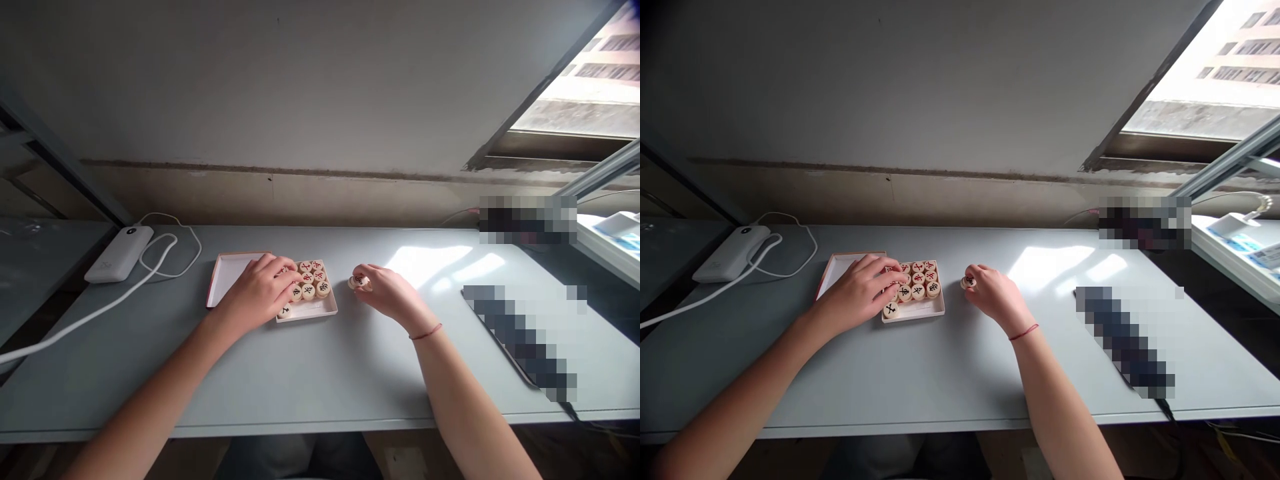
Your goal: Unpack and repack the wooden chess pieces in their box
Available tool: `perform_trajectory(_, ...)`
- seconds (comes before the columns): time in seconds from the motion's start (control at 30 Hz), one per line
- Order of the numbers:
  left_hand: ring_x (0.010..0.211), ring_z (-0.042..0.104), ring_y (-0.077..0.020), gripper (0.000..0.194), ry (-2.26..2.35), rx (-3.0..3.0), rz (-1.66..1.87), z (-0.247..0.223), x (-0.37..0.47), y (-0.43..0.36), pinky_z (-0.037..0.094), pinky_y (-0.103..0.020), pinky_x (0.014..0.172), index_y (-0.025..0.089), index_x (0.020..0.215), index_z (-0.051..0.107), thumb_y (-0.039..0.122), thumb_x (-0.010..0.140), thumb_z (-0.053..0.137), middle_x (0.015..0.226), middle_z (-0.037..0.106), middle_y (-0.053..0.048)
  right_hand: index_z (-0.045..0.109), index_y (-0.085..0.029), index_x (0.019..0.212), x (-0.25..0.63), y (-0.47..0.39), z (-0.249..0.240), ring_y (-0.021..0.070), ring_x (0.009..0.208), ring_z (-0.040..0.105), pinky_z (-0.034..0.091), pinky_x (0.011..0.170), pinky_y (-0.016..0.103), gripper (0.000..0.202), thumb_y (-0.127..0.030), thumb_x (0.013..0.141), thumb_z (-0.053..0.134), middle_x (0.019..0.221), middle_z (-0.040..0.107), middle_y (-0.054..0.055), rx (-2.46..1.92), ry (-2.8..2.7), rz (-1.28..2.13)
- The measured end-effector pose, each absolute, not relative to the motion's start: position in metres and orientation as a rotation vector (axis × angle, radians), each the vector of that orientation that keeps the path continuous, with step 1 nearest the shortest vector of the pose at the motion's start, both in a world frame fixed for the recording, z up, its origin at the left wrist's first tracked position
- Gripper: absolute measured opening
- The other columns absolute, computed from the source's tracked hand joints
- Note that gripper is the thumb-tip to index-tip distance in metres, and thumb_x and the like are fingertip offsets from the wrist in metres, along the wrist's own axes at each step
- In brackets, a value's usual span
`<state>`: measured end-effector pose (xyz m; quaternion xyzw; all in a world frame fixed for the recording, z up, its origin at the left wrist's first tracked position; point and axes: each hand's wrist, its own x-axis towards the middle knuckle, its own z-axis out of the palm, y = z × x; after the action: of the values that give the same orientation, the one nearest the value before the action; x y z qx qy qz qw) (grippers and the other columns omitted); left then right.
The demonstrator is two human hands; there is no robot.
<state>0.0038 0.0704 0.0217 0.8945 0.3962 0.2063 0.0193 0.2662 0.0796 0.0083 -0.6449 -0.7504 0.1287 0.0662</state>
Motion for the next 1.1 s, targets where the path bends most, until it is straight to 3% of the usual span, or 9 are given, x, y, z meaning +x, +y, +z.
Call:
perform_trajectory(0.17,0.095,0.056,-0.0213,0.023,1.244,2.708,0.776,0.008,0.018,0.063,0.049,-0.039,0.085,0.020,0.109,0.064,0.019,0.090,0.050,0.105,0.064,-0.007,0.058,-0.022,0.093,0.249,0.072,0.010,0.0096,0.052,0.049,0.037,0.055,0.024,0.021,-0.017,0.076,0.048,0.094,0.064,0.002,-1.680,-2.231,0.398)
perform_trajectory(0.33,0.094,0.057,-0.0206,0.018,1.223,2.675,0.726,-0.006,0.017,0.059,0.049,-0.038,0.085,0.020,0.101,0.066,0.020,0.089,0.053,0.102,0.065,-0.006,0.058,-0.021,0.095,0.249,0.074,0.000,0.0110,0.058,0.053,0.031,0.052,0.023,0.021,-0.016,0.079,0.046,0.103,0.063,0.005,-1.767,-2.336,0.291)
perform_trajectory(0.53,0.095,0.058,-0.0210,0.017,1.257,2.658,0.750,-0.008,0.010,0.061,0.050,-0.038,0.084,0.020,0.101,0.066,0.021,0.088,0.055,0.101,0.065,-0.006,0.059,-0.022,0.092,0.247,0.077,-0.002,0.0103,0.051,0.047,0.032,0.051,0.024,0.018,-0.017,0.078,0.048,0.090,0.066,0.003,-1.791,-2.260,0.331)
perform_trajectory(0.67,0.096,0.060,-0.0216,0.031,1.234,2.635,0.891,-0.011,0.019,0.056,0.052,-0.039,0.086,0.022,0.119,0.057,0.027,0.088,0.058,0.104,0.064,-0.006,0.061,-0.023,0.096,0.231,0.064,0.005,0.0078,0.047,0.044,0.037,0.049,0.023,0.019,-0.033,0.080,0.058,0.089,0.066,0.003,-1.543,-1.965,0.655)
perform_trajectory(0.8,0.098,0.062,-0.0198,0.036,1.214,2.524,1.028,-0.014,0.031,0.049,0.054,-0.035,0.085,0.022,0.126,0.049,0.024,0.090,0.056,0.109,0.061,-0.007,0.063,-0.022,0.101,0.215,0.050,0.009,0.0058,0.046,0.036,0.032,0.041,0.021,0.030,-0.043,0.080,0.061,0.093,0.066,0.005,-1.382,-1.815,1.027)
perform_trajectory(0.93,0.094,0.063,-0.0178,0.029,1.224,2.421,1.001,-0.013,0.032,0.048,0.053,-0.032,0.082,0.023,0.117,0.053,0.019,0.088,0.057,0.105,0.063,-0.005,0.063,-0.021,0.101,0.215,0.048,0.009,0.0052,0.045,0.033,0.028,0.040,0.021,0.034,-0.048,0.081,0.060,0.091,0.065,0.005,-1.357,-1.851,1.094)
perform_trajectory(1.1,0.082,0.062,-0.0159,0.006,1.284,2.460,0.790,-0.012,0.028,0.049,0.044,-0.033,0.079,0.020,0.085,0.056,0.015,0.081,0.057,0.091,0.065,0.000,0.062,-0.021,0.096,0.225,0.055,0.008,0.0051,0.046,0.035,0.032,0.043,0.022,0.032,-0.048,0.081,0.059,0.089,0.065,0.004,-1.445,-1.845,0.939)
